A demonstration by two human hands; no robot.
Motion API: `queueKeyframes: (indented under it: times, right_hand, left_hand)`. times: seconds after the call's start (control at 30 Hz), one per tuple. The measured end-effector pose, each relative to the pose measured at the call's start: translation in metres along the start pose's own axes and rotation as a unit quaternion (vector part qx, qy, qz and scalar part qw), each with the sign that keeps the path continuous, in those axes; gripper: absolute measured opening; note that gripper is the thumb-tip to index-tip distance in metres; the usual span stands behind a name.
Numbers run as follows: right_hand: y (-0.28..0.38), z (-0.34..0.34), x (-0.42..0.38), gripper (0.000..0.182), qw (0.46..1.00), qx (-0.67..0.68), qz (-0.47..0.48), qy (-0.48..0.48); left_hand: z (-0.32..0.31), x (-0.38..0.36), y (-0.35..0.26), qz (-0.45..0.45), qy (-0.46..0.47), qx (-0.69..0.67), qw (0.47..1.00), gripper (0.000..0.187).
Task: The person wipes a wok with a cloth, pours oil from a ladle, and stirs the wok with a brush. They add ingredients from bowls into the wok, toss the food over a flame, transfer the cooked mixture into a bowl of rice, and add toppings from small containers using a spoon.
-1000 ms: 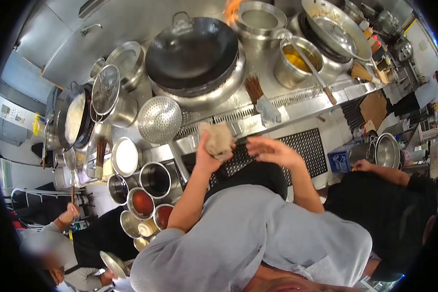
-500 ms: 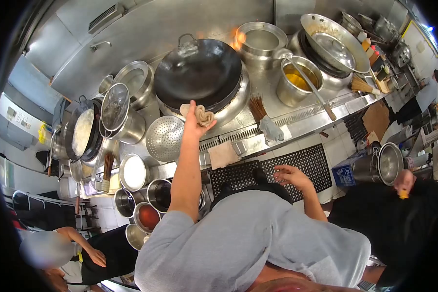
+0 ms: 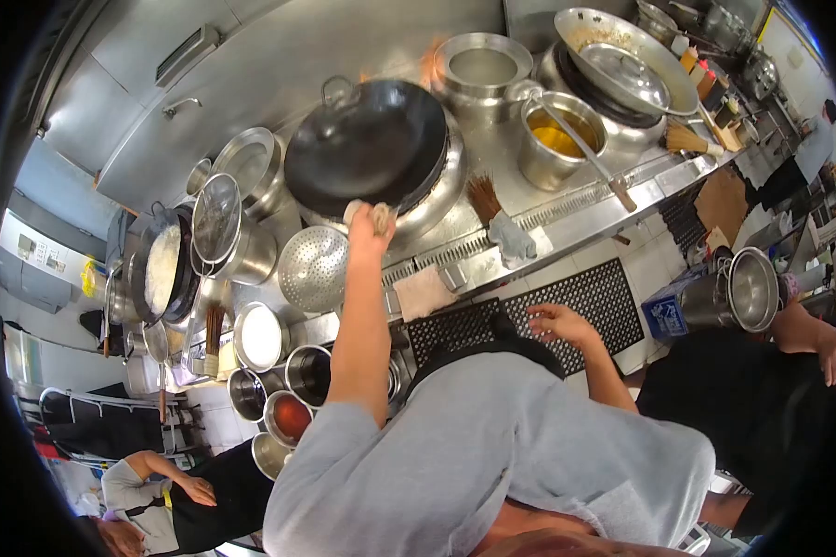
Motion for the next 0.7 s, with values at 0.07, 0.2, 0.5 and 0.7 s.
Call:
queueKeyframes:
  times: [0.07, 0.2, 0.5, 0.7]
  right_hand:
    - [0.012, 0.003, 0.0, 0.041, 1.0, -0.02, 0.011, -0.011]
    - [0.014, 0.007, 0.004, 0.04, 0.999, 0.031, 0.009, -0.028]
    - [0.0, 0.003, -0.003, 0.041, 0.999, 0.026, 0.01, -0.038]
    - [-0.014, 0.002, -0.013, 0.038, 0.995, 0.063, -0.026, -0.069]
  left_hand:
    - [-0.005, -0.019, -0.01, 0.014, 0.014, 0.002, 1.0, 0.017]
    - [-0.007, -0.042, -0.015, 0.0, -0.014, 0.013, 1.0, 0.015]
    - [-0.033, -0.051, -0.03, 0.013, -0.042, -0.03, 0.999, 0.013]
    - [0.007, 0.022, -0.002, 0.03, -0.048, -0.039, 0.998, 0.016]
Point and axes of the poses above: each hand's wrist, its own x-axis towards the middle knuckle, its own z-axis out of the back of the hand, y = z × x, the point moved 5 cm from there along x, towards the middle knuckle, and after that the axes turned 12 degrees about y, right-handed, at the moved point
